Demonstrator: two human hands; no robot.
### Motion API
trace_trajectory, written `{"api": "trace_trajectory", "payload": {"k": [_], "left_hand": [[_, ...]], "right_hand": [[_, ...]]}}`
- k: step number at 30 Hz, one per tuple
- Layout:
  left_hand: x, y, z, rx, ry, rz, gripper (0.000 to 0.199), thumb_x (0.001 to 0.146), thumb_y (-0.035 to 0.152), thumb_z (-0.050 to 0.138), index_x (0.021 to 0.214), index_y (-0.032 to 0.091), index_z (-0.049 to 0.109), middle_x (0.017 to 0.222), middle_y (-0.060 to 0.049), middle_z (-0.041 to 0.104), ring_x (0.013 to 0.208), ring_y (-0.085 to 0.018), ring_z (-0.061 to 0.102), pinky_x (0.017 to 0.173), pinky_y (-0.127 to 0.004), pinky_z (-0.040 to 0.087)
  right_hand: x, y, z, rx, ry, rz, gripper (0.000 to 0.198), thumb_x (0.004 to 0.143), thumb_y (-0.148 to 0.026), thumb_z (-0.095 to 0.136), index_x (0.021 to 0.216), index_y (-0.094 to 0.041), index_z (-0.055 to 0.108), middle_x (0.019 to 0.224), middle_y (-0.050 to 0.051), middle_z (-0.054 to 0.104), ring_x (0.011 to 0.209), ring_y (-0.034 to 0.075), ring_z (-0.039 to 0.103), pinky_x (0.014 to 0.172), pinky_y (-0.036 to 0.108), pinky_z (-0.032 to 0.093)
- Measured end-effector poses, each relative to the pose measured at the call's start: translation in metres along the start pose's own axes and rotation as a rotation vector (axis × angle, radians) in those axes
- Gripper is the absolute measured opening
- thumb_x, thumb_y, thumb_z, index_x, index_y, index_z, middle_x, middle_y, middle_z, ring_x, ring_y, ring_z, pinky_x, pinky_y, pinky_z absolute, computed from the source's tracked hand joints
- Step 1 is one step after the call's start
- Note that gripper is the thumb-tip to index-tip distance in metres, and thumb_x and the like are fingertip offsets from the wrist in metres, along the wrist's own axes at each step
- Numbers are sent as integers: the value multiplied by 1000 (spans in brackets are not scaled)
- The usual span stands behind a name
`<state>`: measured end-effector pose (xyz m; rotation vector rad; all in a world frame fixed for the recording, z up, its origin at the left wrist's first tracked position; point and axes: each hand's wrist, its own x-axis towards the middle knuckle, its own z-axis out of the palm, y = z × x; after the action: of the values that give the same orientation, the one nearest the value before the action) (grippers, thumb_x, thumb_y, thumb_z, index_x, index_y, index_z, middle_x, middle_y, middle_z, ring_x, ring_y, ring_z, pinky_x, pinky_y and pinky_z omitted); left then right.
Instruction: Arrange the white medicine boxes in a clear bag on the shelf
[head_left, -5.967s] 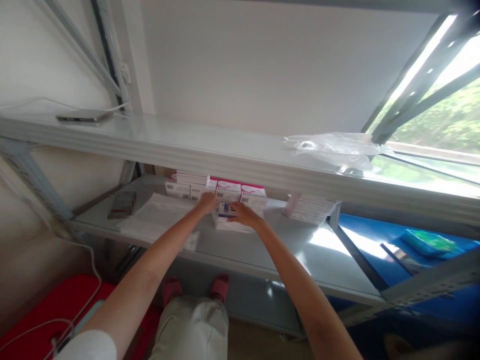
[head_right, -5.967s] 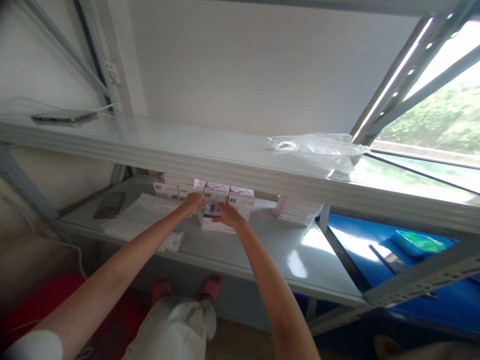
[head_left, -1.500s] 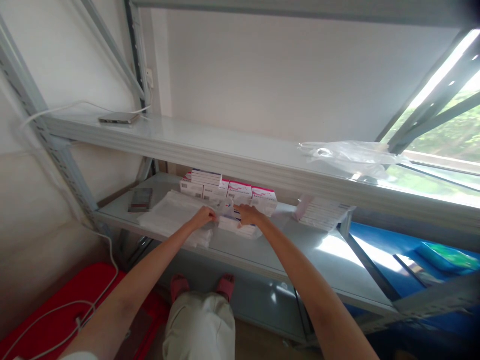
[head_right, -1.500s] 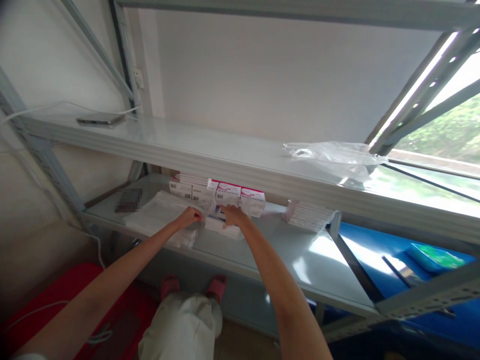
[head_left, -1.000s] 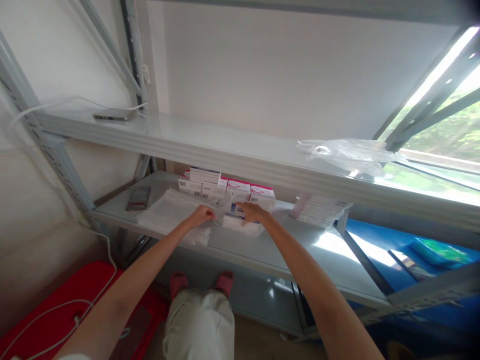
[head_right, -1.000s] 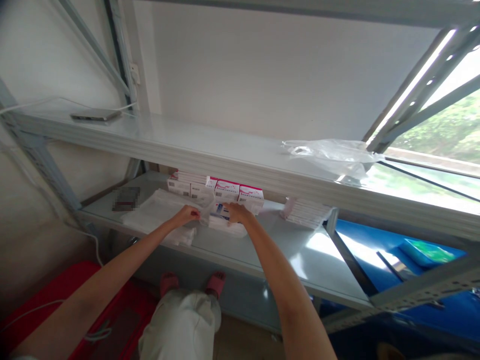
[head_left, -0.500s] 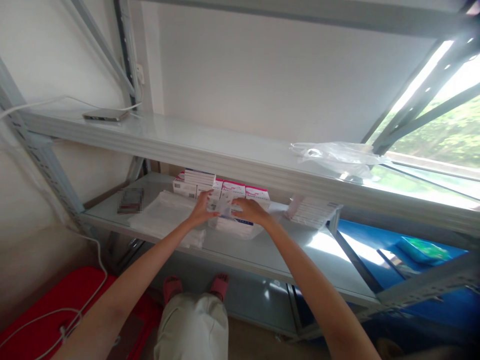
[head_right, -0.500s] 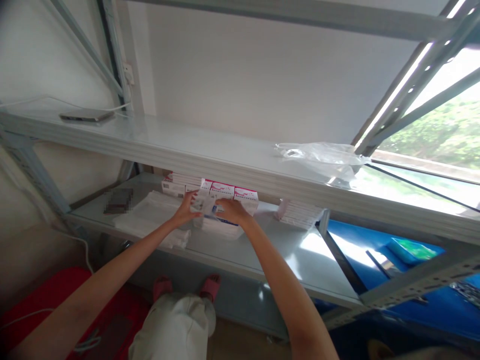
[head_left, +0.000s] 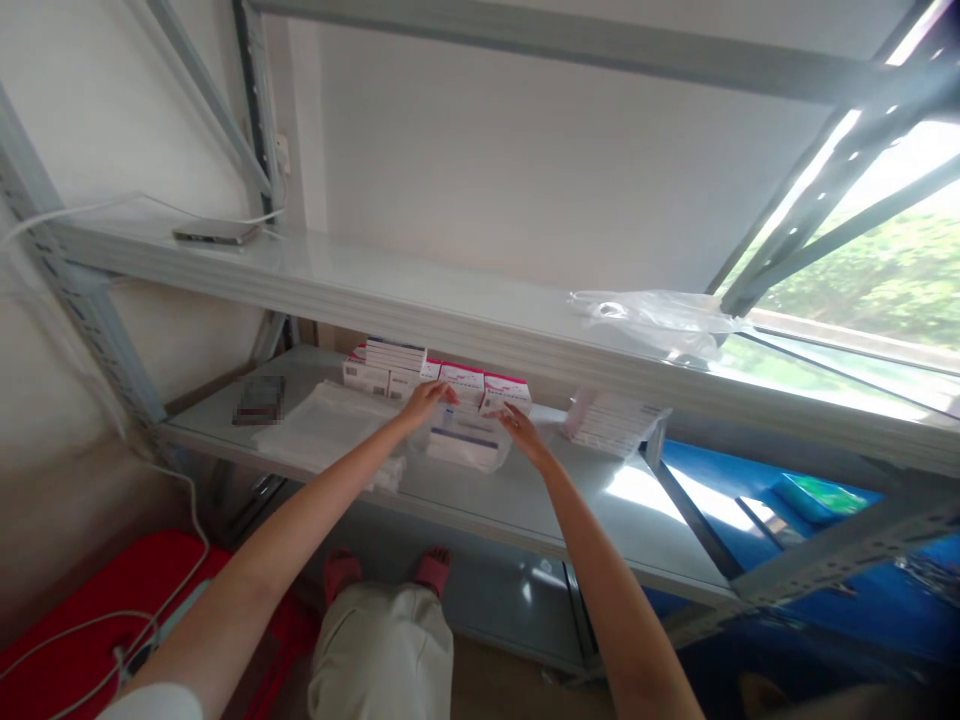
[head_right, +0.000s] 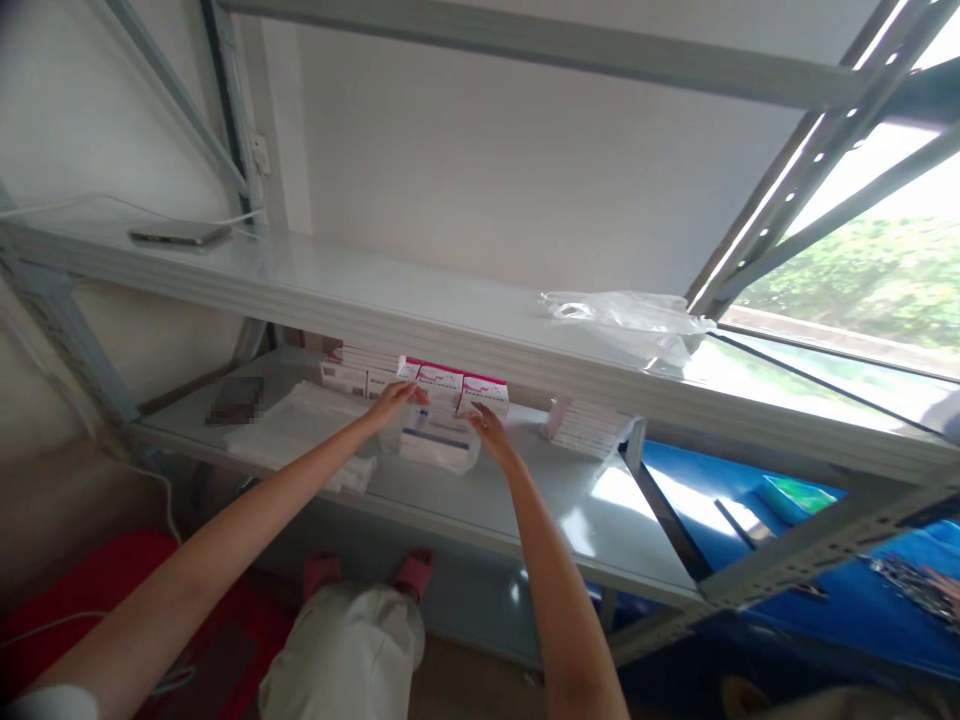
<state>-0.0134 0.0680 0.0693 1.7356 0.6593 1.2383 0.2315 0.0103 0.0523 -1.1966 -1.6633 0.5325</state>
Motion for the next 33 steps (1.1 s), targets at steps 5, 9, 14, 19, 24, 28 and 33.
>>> {"api": "trace_trajectory", "payload": {"k": [5,9,14,19,24,28,33], "left_hand": [[4,11,-11,-71,42,-22,58,75,73,52,61,17,57,57,-4,62,68,-21,66,76,-33,49],[2,18,-9,-131,-18,-72,58,74,74,54,58,18,49,44,2,48,54,-18,62,63,-30,49],[1,25,12,-14,-1,-68,53,80,67,50,57,20,43,40,6,38,39,-9,42,49,-23,45],[-3,31,30,119,-20,-23,49,85,61,42,57,20,40,43,6,37,40,-10,40,41,-21,37],[-10,34,29,183,-38,34,50,91,57,31,60,20,45,48,2,48,47,-12,48,52,-24,44],[-20,49,14,374,33,148,47,96,47,29,79,16,61,84,-9,68,83,-19,64,81,-31,47],[-46,76,-15,801,58,20,39,92,35,44,62,17,61,71,-10,67,76,-24,65,79,-35,46]], "right_hand": [[22,-15,15,174,81,38,50,78,-69,45,63,-24,59,77,5,69,83,23,63,92,42,46],[14,-26,22,440,88,99,46,73,-68,52,59,-25,49,50,-2,53,60,20,59,80,40,50],[7,-44,31,618,164,211,42,71,-56,61,53,-25,40,41,-8,31,46,14,47,77,38,52],[9,-50,30,616,188,356,31,74,-45,58,57,-24,44,41,-10,29,36,8,29,50,28,45],[1,-42,19,571,229,411,25,75,-41,56,59,-22,49,43,-5,44,39,11,40,47,26,42],[-10,-36,4,521,279,409,17,72,-37,57,75,-20,61,69,4,67,60,17,60,63,32,49],[-25,-34,-21,75,376,293,30,75,-40,49,90,-19,65,94,9,70,78,21,63,74,36,48]]}}
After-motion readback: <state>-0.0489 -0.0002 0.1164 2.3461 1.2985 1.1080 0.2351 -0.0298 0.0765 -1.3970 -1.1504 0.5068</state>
